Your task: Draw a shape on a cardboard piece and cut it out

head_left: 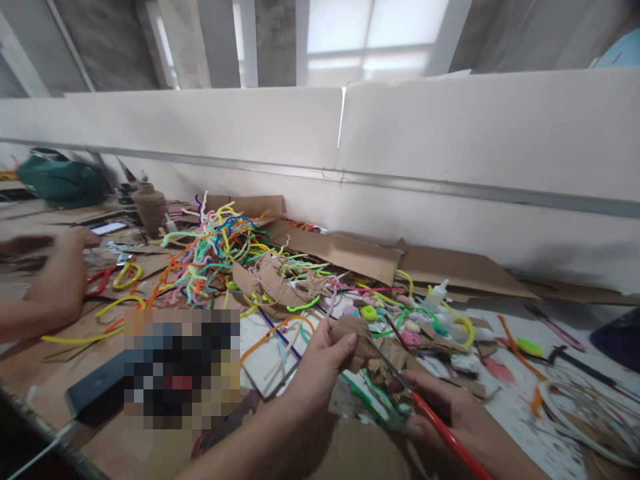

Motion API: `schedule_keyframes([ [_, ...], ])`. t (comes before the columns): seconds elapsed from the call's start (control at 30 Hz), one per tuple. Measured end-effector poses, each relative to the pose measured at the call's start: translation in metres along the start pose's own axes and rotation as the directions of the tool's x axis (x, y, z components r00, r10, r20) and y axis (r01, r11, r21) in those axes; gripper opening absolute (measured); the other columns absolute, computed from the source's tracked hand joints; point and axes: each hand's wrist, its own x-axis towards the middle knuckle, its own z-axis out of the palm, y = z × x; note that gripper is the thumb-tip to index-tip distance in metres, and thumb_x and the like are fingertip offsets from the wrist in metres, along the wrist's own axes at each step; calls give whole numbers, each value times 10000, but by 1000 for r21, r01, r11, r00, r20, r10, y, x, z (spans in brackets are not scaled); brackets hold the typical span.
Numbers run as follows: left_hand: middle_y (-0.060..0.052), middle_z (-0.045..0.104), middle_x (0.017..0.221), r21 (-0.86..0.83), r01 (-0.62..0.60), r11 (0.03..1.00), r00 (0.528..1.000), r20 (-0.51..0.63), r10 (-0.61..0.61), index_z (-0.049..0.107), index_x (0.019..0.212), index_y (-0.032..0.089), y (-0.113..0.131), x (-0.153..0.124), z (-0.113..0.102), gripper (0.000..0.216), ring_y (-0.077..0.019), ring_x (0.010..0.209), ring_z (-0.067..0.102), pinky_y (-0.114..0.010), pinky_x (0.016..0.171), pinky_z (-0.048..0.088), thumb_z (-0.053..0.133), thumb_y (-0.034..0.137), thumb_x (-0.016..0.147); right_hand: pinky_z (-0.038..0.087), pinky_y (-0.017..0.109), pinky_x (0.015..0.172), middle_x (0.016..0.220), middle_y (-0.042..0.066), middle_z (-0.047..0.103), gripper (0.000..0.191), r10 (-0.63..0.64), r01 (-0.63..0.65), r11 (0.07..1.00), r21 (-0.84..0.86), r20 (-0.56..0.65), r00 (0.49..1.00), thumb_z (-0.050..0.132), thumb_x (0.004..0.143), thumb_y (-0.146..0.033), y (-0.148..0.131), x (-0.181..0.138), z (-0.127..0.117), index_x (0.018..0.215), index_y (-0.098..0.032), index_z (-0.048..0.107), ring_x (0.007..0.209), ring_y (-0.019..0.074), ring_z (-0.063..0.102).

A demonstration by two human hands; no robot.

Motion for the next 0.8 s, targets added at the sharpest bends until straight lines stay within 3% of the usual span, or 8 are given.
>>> schedule_keyframes([
  [0.17,-12,739,837,-6,9,1000,1000,-13,-9,620,967,197,0,-1,1,542,-155,701,656,-265,666,508,965,431,621,595,363,775,982,75,822,767,16,-16,1000,-7,-27,1000,665,772,-871,15,0,4,1201,-249,799,882,332,743],
  [0.5,-18,741,861,-18,11,1000,999,-31,-12,652,988,190,3,-4,4,535,-162,713,666,-269,657,524,970,414,620,597,421,920,967,59,822,656,-33,33,999,-11,-75,997,717,797,-800,16,-1,6,1177,-273,811,868,325,739],
  [0.8,-34,747,878,-96,-16,995,1000,-7,15,656,973,179,0,-6,5,412,-157,741,682,-269,741,536,934,330,709,636,416,823,907,70,830,670,-57,66,992,110,-88,995,702,845,-739,17,-1,17,1297,-250,780,809,341,767],
])
